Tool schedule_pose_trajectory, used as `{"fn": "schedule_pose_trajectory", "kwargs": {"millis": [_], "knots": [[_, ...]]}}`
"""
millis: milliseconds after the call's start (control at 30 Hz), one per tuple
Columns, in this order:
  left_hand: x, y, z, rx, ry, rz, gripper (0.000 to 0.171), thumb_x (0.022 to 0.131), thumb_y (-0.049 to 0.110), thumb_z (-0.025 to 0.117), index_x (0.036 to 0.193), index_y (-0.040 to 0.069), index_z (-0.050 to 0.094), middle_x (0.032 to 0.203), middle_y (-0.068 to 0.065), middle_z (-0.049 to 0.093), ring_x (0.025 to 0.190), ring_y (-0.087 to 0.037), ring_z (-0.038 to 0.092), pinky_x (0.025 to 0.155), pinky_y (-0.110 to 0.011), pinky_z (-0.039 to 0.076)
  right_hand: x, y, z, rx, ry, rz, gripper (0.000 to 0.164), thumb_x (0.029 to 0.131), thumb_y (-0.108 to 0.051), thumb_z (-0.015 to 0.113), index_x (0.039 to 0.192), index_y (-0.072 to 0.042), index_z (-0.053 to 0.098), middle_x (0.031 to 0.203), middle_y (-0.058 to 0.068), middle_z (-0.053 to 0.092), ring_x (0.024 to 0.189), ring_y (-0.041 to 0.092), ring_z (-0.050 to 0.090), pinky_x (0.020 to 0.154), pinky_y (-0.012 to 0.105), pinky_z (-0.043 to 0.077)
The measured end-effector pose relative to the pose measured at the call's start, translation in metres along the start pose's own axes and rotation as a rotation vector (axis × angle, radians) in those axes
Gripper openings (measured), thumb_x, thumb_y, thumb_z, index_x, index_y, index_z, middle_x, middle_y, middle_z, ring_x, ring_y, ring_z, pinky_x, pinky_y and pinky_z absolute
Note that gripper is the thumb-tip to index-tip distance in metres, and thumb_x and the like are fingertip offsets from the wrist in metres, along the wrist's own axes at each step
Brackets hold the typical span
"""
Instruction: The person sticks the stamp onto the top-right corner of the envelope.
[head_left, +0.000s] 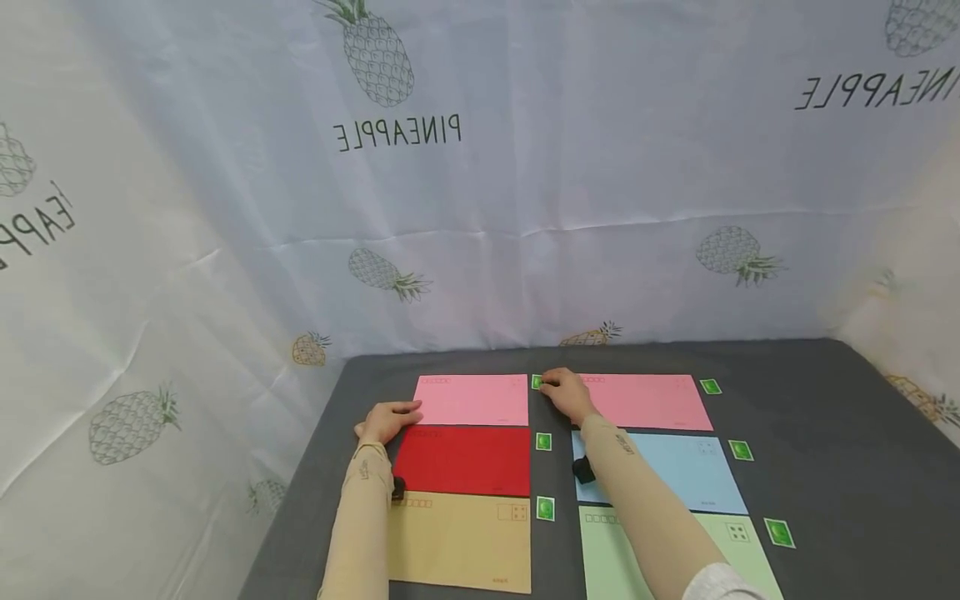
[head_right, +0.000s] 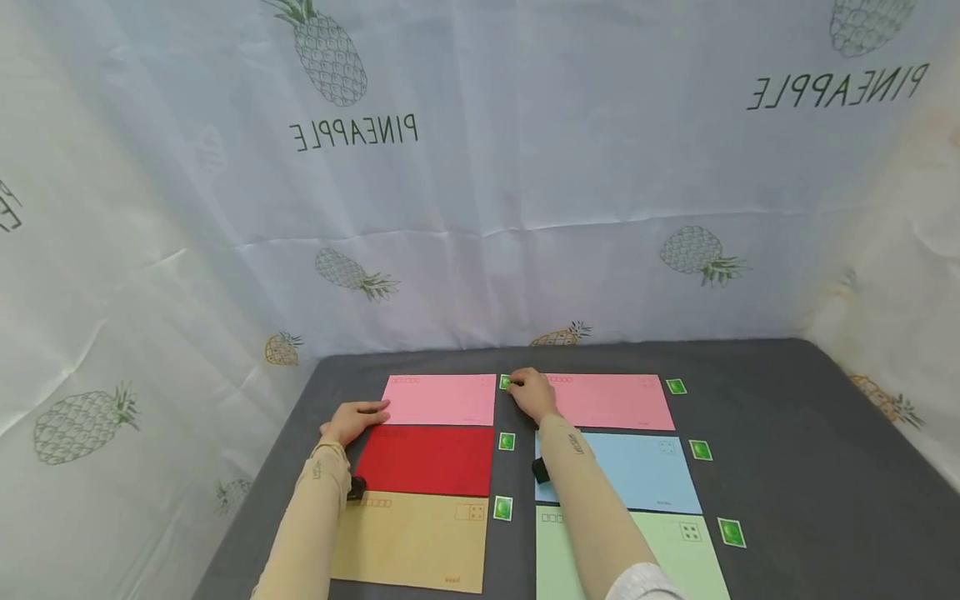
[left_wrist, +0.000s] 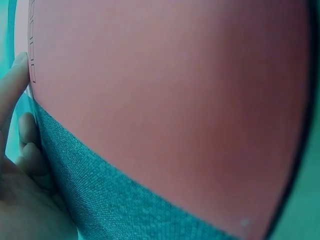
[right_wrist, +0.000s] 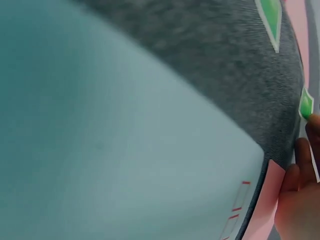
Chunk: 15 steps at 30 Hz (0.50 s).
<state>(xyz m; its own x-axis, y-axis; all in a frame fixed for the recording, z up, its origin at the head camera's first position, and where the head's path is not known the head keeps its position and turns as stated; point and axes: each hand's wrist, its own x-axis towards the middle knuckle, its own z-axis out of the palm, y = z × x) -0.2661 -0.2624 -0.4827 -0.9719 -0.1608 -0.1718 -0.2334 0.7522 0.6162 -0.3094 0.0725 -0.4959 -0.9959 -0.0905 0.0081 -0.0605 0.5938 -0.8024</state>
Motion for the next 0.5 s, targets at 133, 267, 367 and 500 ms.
{"fn": "schedule_pose_trajectory", "kwargs": {"millis": [133, 267, 367, 500], "knots": [[0.0001, 0.0010, 0.0003, -0.012, 0.000, 0.015, 0.040, 0.076, 0.038, 0.064, 0.114, 0.027, 0.059, 0.122, -0.012, 0.054, 0.112, -0.032, 0.046, 0.079, -0.048, 0.016, 0.0026, 0.0011, -0.0013, 0.148, 0.013, 0.075, 0.029, 0.086, -0.018, 0.052, 0.112, -0.007, 0.059, 0.119, 0.013, 0.054, 0.108, 0.029, 0.050, 0.090, 0.042, 0.042], [0.0009, 0.0013, 0.0000, -0.028, -0.007, 0.019, 0.040, 0.076, 0.037, 0.064, 0.114, 0.027, 0.059, 0.122, -0.012, 0.054, 0.112, -0.031, 0.046, 0.079, -0.047, 0.017, 0.0029, -0.0007, -0.0013, 0.208, 0.035, 0.107, 0.027, 0.085, -0.020, 0.055, 0.109, -0.010, 0.062, 0.116, 0.012, 0.057, 0.104, 0.027, 0.052, 0.087, 0.040, 0.044], [0.0007, 0.0011, 0.0002, -0.028, -0.010, 0.011, 0.040, 0.076, 0.038, 0.064, 0.114, 0.027, 0.059, 0.122, -0.012, 0.054, 0.112, -0.031, 0.046, 0.079, -0.047, 0.017, 0.0018, -0.0033, 0.0000, 0.240, 0.048, 0.117, 0.026, 0.083, -0.021, 0.057, 0.106, -0.011, 0.064, 0.114, 0.012, 0.058, 0.104, 0.026, 0.053, 0.086, 0.039, 0.044], [0.0007, -0.0013, -0.0002, -0.027, -0.015, -0.007, 0.040, 0.076, 0.038, 0.064, 0.114, 0.028, 0.059, 0.123, -0.011, 0.054, 0.112, -0.030, 0.046, 0.080, -0.047, 0.017, 0.0026, -0.0084, 0.0044, 0.278, 0.064, 0.119, 0.024, 0.082, -0.022, 0.060, 0.102, -0.011, 0.066, 0.111, 0.011, 0.060, 0.105, 0.026, 0.053, 0.086, 0.039, 0.043]]}}
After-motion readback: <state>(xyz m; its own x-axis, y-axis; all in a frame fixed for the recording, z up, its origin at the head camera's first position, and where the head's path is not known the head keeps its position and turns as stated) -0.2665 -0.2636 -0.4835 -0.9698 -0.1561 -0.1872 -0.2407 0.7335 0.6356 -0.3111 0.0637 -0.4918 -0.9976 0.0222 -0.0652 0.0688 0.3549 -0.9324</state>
